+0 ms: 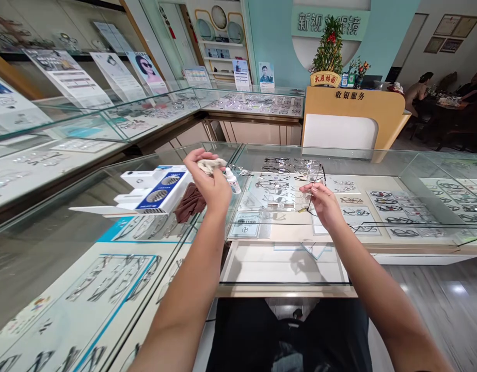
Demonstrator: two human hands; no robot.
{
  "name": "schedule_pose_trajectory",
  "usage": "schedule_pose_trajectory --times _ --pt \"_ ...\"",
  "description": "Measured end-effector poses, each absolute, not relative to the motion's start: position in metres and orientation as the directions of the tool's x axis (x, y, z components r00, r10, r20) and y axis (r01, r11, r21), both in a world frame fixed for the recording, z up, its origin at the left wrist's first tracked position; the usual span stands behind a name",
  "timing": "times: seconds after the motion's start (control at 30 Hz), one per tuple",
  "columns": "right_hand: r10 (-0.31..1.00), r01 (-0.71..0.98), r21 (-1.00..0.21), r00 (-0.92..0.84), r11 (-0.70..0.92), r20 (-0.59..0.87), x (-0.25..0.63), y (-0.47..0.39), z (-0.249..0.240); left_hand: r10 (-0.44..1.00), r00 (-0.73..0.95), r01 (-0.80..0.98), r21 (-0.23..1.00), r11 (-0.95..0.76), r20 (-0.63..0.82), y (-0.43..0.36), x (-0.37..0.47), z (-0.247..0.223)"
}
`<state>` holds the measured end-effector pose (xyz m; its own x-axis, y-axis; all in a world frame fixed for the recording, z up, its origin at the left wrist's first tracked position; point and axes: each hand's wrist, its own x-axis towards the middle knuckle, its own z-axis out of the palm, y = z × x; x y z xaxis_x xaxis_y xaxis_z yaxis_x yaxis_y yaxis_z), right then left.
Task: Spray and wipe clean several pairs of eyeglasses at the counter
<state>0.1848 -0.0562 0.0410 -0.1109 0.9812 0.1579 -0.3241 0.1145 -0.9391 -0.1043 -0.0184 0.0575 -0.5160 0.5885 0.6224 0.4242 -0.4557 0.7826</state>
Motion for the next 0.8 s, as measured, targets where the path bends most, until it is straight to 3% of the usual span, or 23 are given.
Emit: schedule_pose_trajectory --times 0.1,0.23,0.4,0.57,0.8 --pt "0.981 -0.321 -0.94 -0.108 0.117 0.159 0.185 -0.058 0.042 0.784 -0.323 0.054 0.838 -0.543 0.53 -0.026 -0.065 0.052" --pt "0.975 -0.32 -0.938 -0.124 0.134 0.182 0.183 -0.061 0.045 0.946 -0.009 -0.259 0.914 -0.314 0.323 -0.036 -0.023 0.03" --pt "0.956 -0.339 -0.932 -0.205 0.13 0.208 0.18 -0.066 0.048 0.975 0.111 -0.323 0.935 -0.146 0.19 -0.04 -0.01 0.013" --pt "0.951 -0.3 -0.942 -0.217 0.149 0.219 0.177 -0.066 0.045 0.973 0.138 -0.337 0.933 -0.129 0.184 -0.042 -0.011 0.014" --pt "0.961 -0.331 -0.943 -0.246 0.042 0.129 0.174 -0.066 0.042 0.961 0.16 -0.355 0.922 -0.156 0.224 -0.043 -0.01 0.014"
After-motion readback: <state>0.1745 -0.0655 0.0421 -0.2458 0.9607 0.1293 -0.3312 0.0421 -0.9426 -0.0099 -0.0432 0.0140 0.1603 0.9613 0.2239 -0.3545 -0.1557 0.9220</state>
